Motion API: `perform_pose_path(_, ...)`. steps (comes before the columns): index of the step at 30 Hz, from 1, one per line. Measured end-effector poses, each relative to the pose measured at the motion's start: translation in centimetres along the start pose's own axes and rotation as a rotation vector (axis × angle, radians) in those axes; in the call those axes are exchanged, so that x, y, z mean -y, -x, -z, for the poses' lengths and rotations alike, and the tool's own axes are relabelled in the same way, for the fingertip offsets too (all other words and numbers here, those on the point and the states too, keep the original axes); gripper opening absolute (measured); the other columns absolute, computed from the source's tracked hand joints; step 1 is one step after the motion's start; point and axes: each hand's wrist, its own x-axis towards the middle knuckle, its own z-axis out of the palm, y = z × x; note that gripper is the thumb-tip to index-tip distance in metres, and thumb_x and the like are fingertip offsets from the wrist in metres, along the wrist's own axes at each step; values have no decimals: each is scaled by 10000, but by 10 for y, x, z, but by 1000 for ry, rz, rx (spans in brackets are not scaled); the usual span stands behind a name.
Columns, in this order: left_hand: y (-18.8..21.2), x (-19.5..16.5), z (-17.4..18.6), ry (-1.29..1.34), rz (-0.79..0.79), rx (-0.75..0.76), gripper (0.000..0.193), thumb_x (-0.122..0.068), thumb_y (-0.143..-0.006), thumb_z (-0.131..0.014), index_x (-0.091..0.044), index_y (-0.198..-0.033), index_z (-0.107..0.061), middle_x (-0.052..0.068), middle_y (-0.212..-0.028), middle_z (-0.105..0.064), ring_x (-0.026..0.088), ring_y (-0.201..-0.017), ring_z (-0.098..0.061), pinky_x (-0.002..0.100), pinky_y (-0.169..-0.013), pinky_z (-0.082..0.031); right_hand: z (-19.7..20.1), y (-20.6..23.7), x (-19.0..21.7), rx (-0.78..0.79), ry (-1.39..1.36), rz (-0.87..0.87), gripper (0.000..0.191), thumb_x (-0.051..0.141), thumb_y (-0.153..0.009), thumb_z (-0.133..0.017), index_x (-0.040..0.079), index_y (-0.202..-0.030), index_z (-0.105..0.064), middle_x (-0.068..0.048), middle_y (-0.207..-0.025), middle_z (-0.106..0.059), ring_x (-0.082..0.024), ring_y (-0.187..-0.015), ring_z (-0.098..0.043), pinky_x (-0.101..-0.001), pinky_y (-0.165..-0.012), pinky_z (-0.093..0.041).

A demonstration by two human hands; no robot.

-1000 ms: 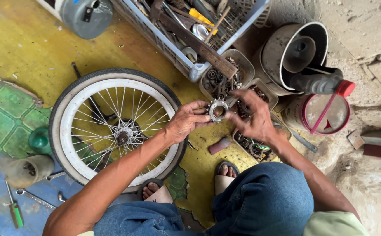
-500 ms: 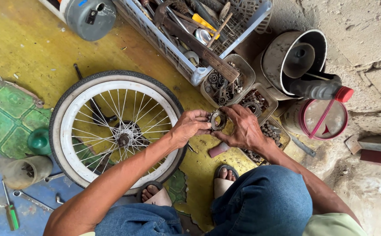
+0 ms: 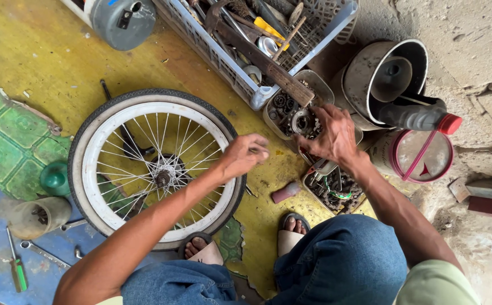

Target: The person carries a bicycle wheel into a workshop and places it on the floor. They use a hammer and a screwdriver to remove the hub nut and axle, then inspect the hub and freewheel. The wheel is set aside after disassembly.

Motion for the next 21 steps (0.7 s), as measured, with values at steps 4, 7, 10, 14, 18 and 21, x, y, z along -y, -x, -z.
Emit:
perform_pose_path(4,9,1,43,-463,-3,-73,370,-130,-940,-695,-35,-1291,-625,136,-1260,-718,263,-1112,-710,397,-953,-581,-11,-13,-16,39,67,30,843,588,-742,-760,-50,-1286,-667,-246,-1126,-664,-362,-952,-630,-554,-900,-487)
perform_pose_path(7,28,6,83,-482,53,-218,383,-140,-917,-694,-71,-1290,-646,122,-1234,-731,258,-1091,-720,388,-969,-578,-21,-20,-25,55,90,33,815,590,-745,-769,-9,-1289,-667,-213,-1122,-669,-344,-979,-641,-539,-924,-497)
perform_pose_path(10,56,18,123,-504,64,-381,414,-121,-892,-691,-67,-1299,-636,137,-1238,-714,271,-1068,-714,393,-913,-590,-30,-27,-29,25,149,46,865,619,-722,-778,22,-1338,-664,-207,-1116,-675,-347,-997,-651,-536,-921,-489)
perform_pose_path(14,106,43,189,-545,121,-815,427,-178,-912,-705,-34,-1309,-643,178,-1112,-752,319,-997,-744,406,-913,-566,-36,-39,-26,72,246,-15,903,725,-721,-762,38,-1302,-685,-201,-1101,-689,-362,-1014,-645,-514,-893,-487)
perform_pose_path(18,164,77,247,-687,85,-1292,471,-282,-851,-830,14,-1192,-694,209,-1062,-766,381,-998,-715,459,-927,-530,-26,-35,-15,-109,309,98,718,704,-795,-777,66,-1125,-773,-166,-1067,-731,-333,-958,-683,-474,-837,-536)
perform_pose_path(21,198,100,266,-512,271,-1354,600,-417,-843,-851,32,-1199,-674,242,-1087,-739,385,-998,-717,449,-912,-550,-1,-20,0,-167,125,107,525,524,-931,-798,50,-1154,-774,-170,-1023,-743,-326,-870,-716,-414,-769,-581)
